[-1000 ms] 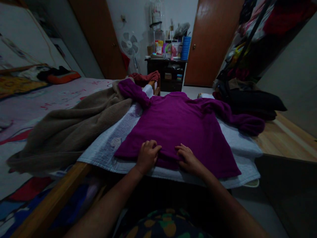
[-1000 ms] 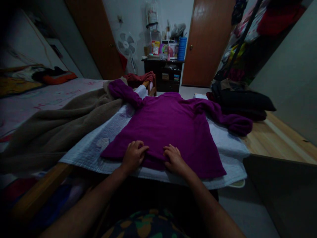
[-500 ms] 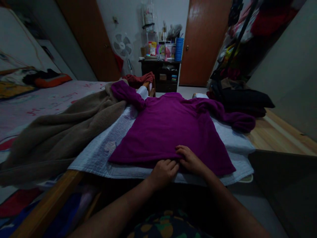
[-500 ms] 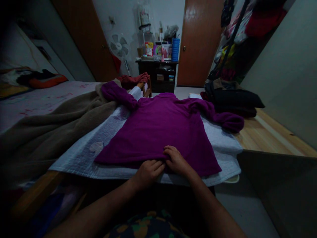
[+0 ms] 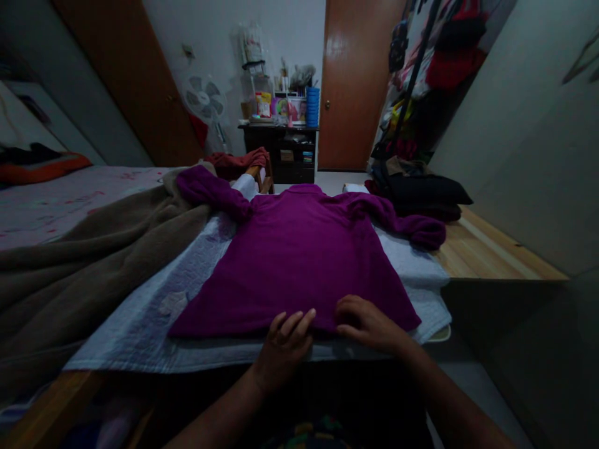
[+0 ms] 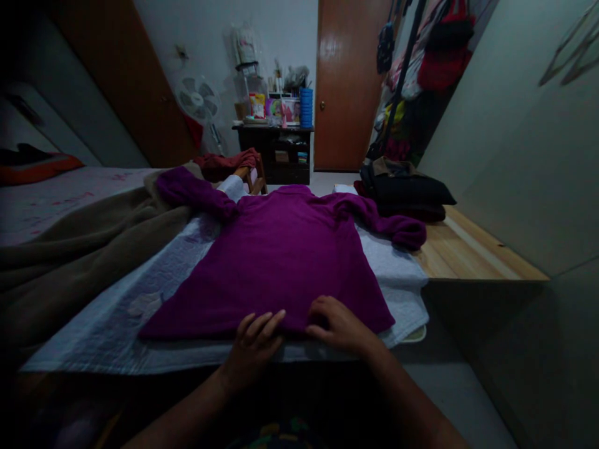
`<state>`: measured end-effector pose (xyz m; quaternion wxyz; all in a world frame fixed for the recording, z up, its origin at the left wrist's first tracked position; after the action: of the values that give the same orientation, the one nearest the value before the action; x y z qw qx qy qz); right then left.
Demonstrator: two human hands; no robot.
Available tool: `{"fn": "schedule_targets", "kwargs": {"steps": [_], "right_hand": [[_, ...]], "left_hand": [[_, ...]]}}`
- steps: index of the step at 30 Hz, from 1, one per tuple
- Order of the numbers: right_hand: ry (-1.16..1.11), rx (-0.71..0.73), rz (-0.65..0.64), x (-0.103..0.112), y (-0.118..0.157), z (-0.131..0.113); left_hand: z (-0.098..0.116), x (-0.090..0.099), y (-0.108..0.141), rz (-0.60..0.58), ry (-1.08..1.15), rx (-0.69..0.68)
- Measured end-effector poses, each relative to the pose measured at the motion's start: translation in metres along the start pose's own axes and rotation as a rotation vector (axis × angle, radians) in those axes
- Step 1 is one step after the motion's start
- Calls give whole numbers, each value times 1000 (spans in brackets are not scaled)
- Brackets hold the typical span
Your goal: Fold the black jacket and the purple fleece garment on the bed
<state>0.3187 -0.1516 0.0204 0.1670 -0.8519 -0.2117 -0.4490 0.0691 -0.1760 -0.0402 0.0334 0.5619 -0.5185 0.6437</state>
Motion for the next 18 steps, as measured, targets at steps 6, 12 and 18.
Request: {"fn": "schedule_targets", "kwargs": {"steps": [6,12,18], "right_hand": [[511,-543,526,48,1,55],[688,-655,350,51,-9,73],[568,-689,323,66,-14,86]], "left_hand": [[1,-6,-2,-80,38,-43],[0,-5,-6,-140,30,-45],[1,-6,-6,-113,5,-68]]}}
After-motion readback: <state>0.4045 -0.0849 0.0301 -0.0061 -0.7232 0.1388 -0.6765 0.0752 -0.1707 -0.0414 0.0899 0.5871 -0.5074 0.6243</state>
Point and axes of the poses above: each hand's wrist, its own y-axis away from the middle knuckle, its own x-axis out of the back of the hand, z = x × y, the point moved 1 cm from there along -y, towards the middle knuckle, and after that the axes turned 2 degrees about -y, right-handed, at the moved point
